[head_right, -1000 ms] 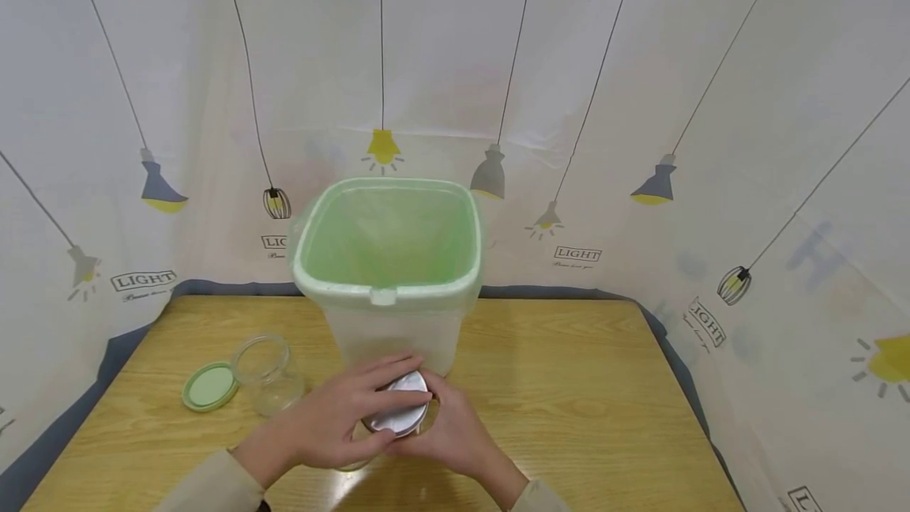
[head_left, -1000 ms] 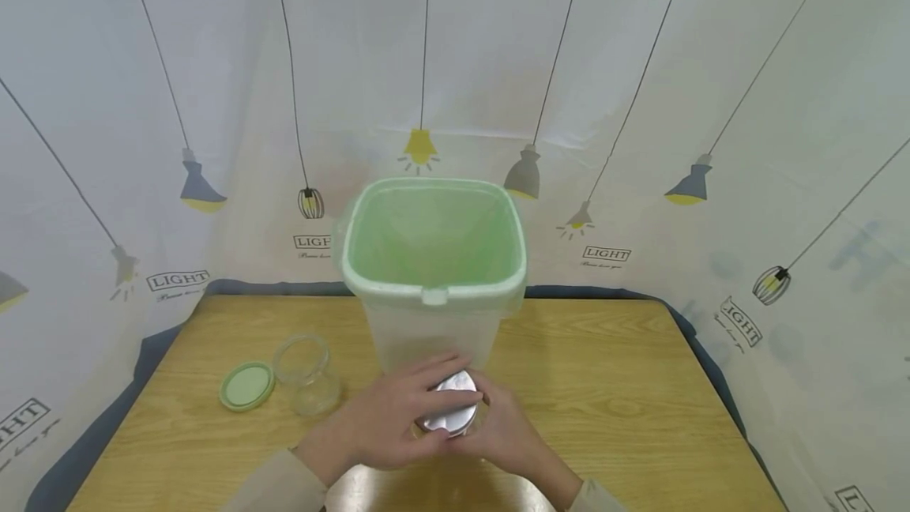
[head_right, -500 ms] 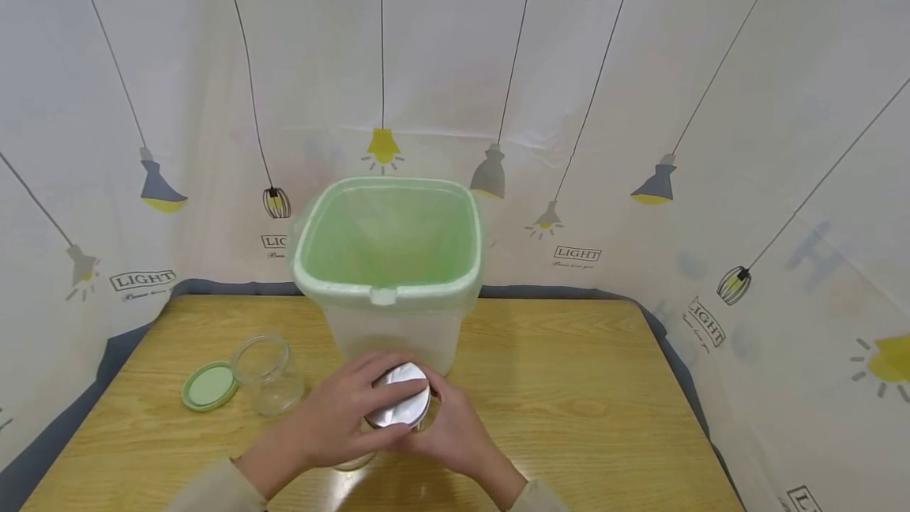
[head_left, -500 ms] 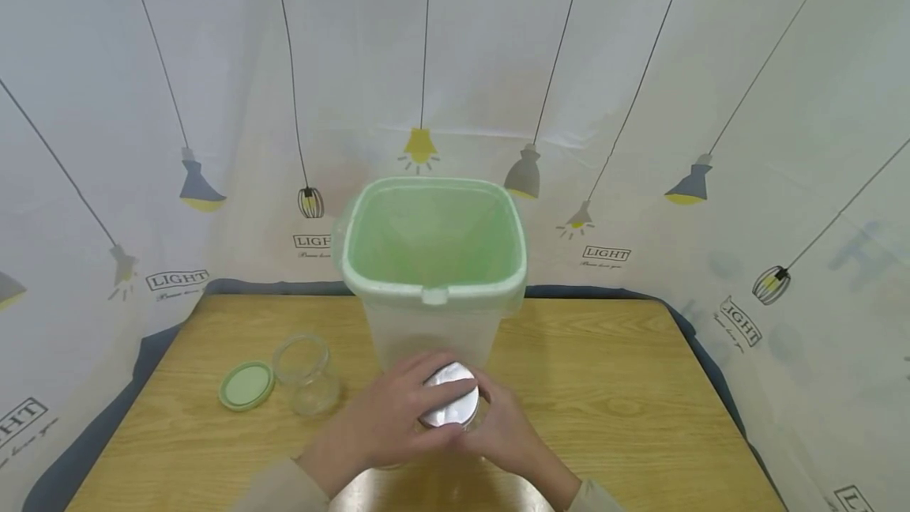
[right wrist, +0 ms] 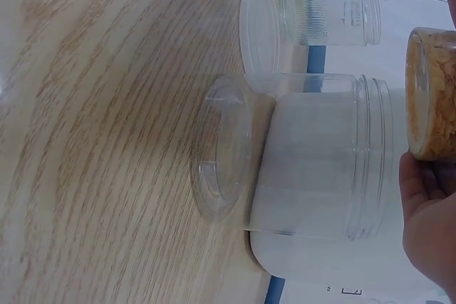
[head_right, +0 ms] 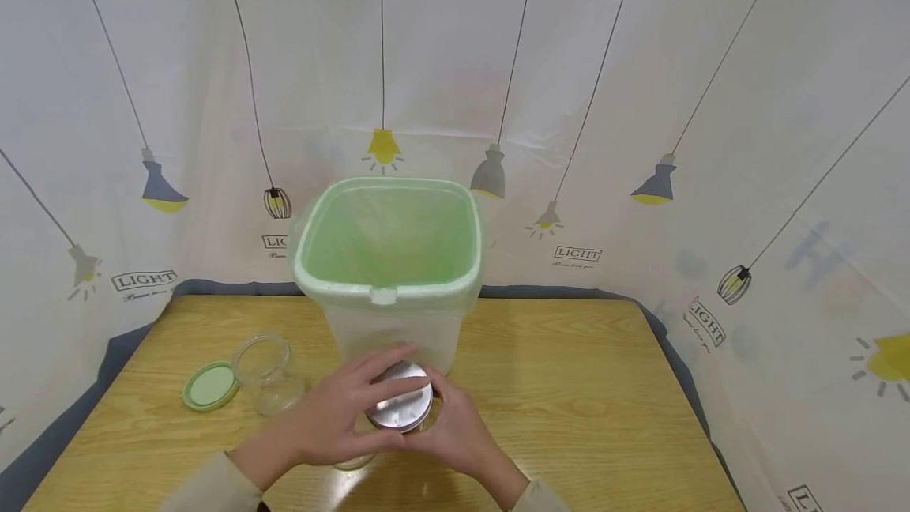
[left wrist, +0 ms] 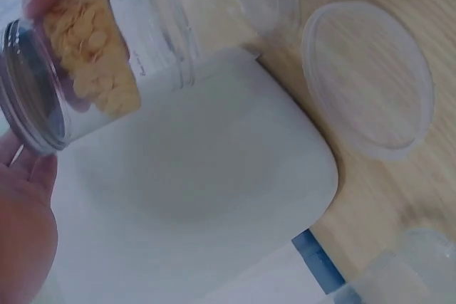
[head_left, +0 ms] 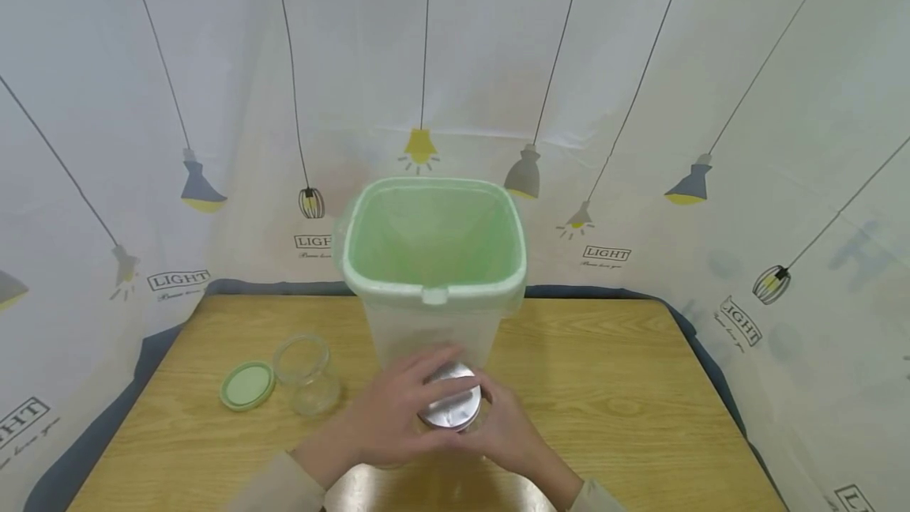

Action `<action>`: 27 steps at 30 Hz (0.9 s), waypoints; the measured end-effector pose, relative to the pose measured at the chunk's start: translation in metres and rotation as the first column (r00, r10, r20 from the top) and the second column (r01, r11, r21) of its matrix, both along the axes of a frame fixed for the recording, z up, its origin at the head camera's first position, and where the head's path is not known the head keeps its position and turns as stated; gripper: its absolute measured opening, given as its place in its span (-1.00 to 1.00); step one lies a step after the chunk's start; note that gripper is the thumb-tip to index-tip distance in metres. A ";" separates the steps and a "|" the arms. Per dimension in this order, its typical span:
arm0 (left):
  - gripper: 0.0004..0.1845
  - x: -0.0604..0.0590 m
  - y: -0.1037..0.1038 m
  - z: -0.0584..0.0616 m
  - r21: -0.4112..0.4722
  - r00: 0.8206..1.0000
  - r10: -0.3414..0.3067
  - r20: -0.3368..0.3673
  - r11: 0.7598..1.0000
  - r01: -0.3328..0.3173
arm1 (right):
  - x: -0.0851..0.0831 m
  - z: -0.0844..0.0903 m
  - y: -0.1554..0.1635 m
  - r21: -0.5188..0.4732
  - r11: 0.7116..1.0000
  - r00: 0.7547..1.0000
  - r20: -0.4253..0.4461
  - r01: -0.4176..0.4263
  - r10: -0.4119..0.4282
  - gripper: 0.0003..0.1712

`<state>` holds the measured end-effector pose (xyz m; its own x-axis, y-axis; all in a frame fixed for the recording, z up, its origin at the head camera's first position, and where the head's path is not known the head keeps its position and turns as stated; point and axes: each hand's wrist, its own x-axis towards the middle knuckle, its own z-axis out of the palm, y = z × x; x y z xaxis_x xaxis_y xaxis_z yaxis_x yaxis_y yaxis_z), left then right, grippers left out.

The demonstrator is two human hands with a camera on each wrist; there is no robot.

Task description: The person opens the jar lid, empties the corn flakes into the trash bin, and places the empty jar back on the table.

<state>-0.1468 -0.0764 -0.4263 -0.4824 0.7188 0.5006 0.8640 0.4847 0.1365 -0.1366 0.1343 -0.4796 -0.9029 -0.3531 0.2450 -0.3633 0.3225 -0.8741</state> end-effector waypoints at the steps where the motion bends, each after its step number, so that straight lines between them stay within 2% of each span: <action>1: -0.36 -0.001 -0.001 0.001 -0.008 1.000 -0.018 -0.003 1.000 0.018 | 0.000 0.000 0.000 0.006 1.000 1.000 -0.007 -0.001 0.001 -0.08; 6: -0.41 -0.003 -0.004 0.005 -0.069 0.996 -0.087 0.026 0.994 0.088 | 0.000 -0.001 0.000 0.037 0.999 0.999 -0.047 -0.001 0.003 -0.02; 11: -0.43 -0.003 -0.006 0.004 -0.102 0.994 -0.102 0.046 0.989 0.106 | 0.000 0.000 -0.001 0.023 1.000 1.000 -0.028 -0.010 0.011 -0.05; 18: -0.47 -0.001 -0.003 0.004 -0.081 0.995 -0.045 0.089 0.995 0.053 | 0.001 -0.001 -0.002 0.008 1.000 1.000 -0.017 -0.002 0.002 -0.07; 23: -0.49 0.002 -0.001 0.001 -0.034 0.998 0.010 0.068 0.999 -0.008 | 0.000 -0.002 -0.001 0.024 1.000 0.998 -0.056 0.018 -0.017 -0.07; 27: -0.41 0.003 0.001 -0.002 -0.020 0.995 0.073 0.061 0.997 -0.072 | 0.000 -0.002 0.000 0.037 0.999 0.997 -0.067 0.026 -0.024 -0.09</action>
